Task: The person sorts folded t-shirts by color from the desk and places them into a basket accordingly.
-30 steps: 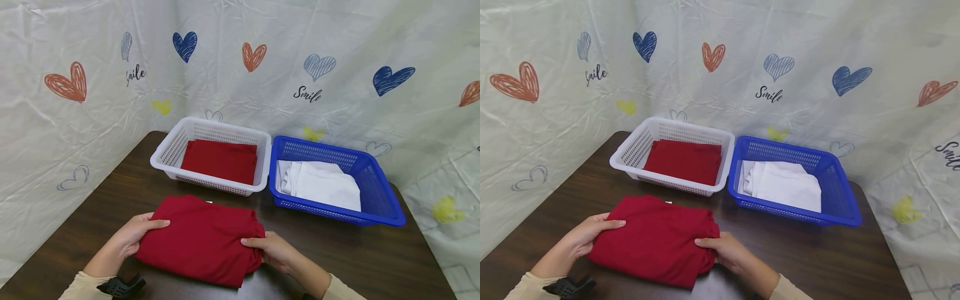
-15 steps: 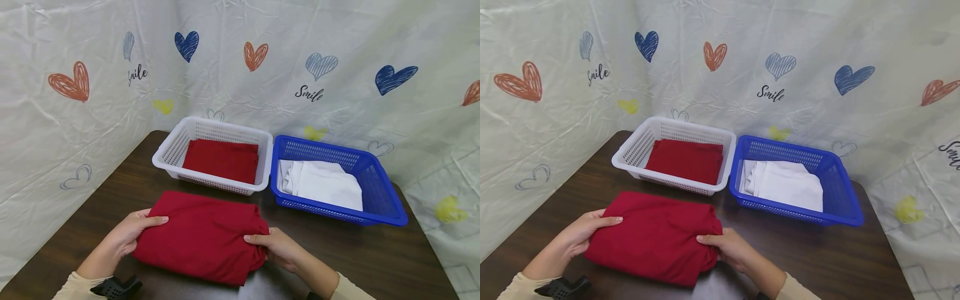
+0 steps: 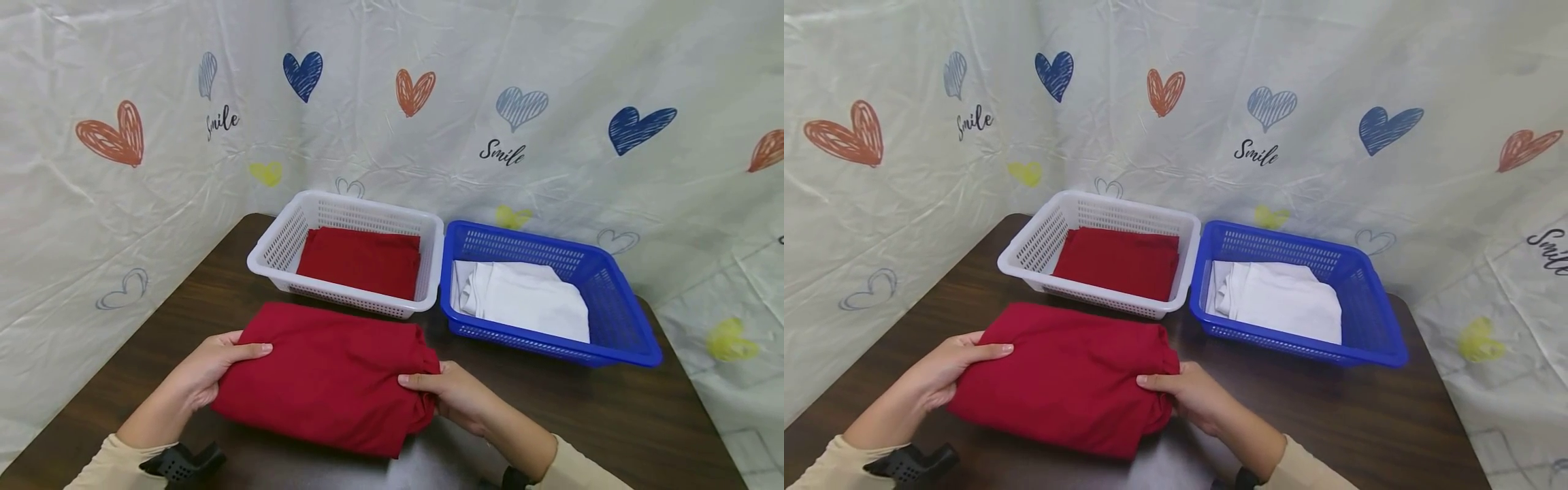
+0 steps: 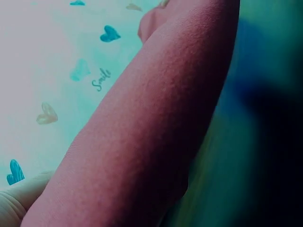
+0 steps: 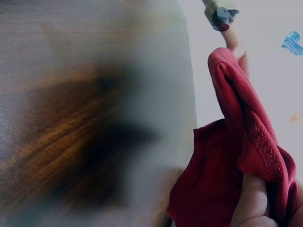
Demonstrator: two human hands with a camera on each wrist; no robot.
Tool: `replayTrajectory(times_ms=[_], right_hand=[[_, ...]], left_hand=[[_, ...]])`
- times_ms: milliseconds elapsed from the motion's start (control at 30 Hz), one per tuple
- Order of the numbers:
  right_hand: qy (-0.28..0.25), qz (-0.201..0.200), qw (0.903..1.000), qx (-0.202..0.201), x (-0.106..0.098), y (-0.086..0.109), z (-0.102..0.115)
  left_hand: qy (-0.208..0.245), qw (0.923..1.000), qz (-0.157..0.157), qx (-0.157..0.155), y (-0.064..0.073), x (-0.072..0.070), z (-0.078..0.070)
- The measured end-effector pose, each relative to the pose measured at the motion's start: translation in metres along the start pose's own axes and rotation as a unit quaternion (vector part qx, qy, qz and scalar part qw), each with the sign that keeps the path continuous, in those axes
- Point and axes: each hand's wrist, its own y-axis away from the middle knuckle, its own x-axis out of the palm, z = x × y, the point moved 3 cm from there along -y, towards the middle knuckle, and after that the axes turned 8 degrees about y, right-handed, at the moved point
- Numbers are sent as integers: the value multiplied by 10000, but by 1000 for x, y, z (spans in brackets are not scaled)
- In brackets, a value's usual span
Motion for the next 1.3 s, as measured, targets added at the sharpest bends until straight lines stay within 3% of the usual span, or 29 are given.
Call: replayTrajectory(times_ms=[300, 833, 1300], right_hand=[[66, -56, 9998, -157, -4, 3, 14], [364, 22, 9987, -344, -18, -1, 46], [194, -86, 9992, -327, -32, -8, 71]], left_hand=[[-216, 9996, -153, 98, 0, 4, -18], [10, 9998, 147, 129, -1, 6, -47], [25, 9996, 192, 214, -12, 16, -79]])
